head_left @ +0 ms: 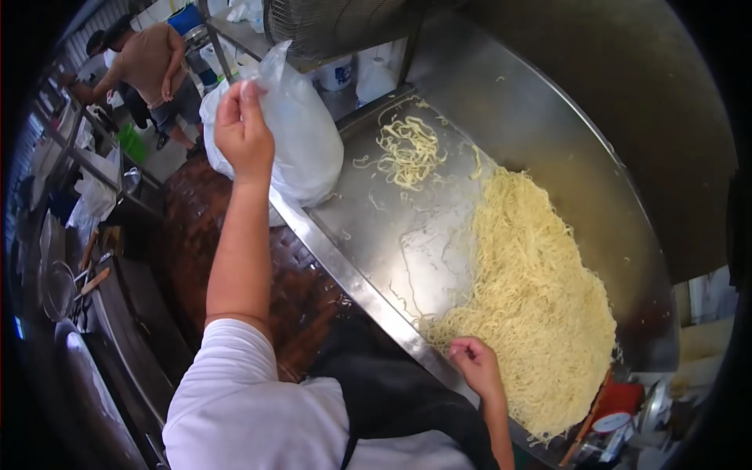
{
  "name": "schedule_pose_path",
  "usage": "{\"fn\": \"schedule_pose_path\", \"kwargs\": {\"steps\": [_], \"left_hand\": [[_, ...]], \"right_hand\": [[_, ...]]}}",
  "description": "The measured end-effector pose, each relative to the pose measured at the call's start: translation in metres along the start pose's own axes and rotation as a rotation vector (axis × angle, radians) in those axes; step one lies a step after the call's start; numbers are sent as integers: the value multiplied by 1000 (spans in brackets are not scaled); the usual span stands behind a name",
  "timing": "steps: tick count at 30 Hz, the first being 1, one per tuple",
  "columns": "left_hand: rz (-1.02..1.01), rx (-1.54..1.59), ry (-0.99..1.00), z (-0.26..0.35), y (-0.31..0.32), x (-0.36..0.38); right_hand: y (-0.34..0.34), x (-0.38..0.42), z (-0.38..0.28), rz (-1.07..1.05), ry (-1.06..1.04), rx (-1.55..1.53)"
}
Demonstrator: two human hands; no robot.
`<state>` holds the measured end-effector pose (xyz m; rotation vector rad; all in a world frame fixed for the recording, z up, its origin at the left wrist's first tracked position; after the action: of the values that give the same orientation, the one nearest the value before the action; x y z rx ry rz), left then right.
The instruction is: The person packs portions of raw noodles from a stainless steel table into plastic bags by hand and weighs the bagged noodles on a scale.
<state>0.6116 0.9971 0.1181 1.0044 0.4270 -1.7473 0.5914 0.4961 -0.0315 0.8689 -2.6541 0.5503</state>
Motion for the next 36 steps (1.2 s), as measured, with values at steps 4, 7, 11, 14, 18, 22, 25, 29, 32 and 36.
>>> {"fn": "schedule_pose_path", "kwargs": {"steps": [4,7,11,14,18,22,25,29,32,36], "left_hand": [[34,146,116,51,7,-16],[81,219,173,74,14,-20],[-242,624,-160,118,34,2],[-648,925,-620,154,74,70],[-1191,1128,-804,185,115,137],[-1397,1091,-653,153,125,150],[-1704,1238,-845,134,123,200],[-1573,1634,-1212,128,125,254],[-1471,1552,-1421,127,136,258],[-1408,1585,-1503,109,144,269]], "right_hand": [[-8,-13,-43,88,-110,54],[-13,-25,-78,124,-245,102],[-10,-30,-136,187,-513,281],[11,-22,-198,318,-780,465],[20,-33,-192,154,-853,361],[-15,-37,-117,160,-448,-360],[-41,-26,-98,280,-371,-661],[-55,-33,-84,361,-316,-881],[-64,-49,-65,272,-278,-1022],[-55,-78,-57,91,-181,-1165]]}}
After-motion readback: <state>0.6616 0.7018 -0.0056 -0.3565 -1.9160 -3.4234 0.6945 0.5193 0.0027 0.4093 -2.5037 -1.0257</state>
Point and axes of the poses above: each hand's wrist, its own x-axis away from the middle knuckle, its own y-axis out of the palm, z = x × y, the point moved 4 cm from there along -x, towards the middle knuckle, and after that the axes turned 5 degrees about -z, right-handed, at the moved point
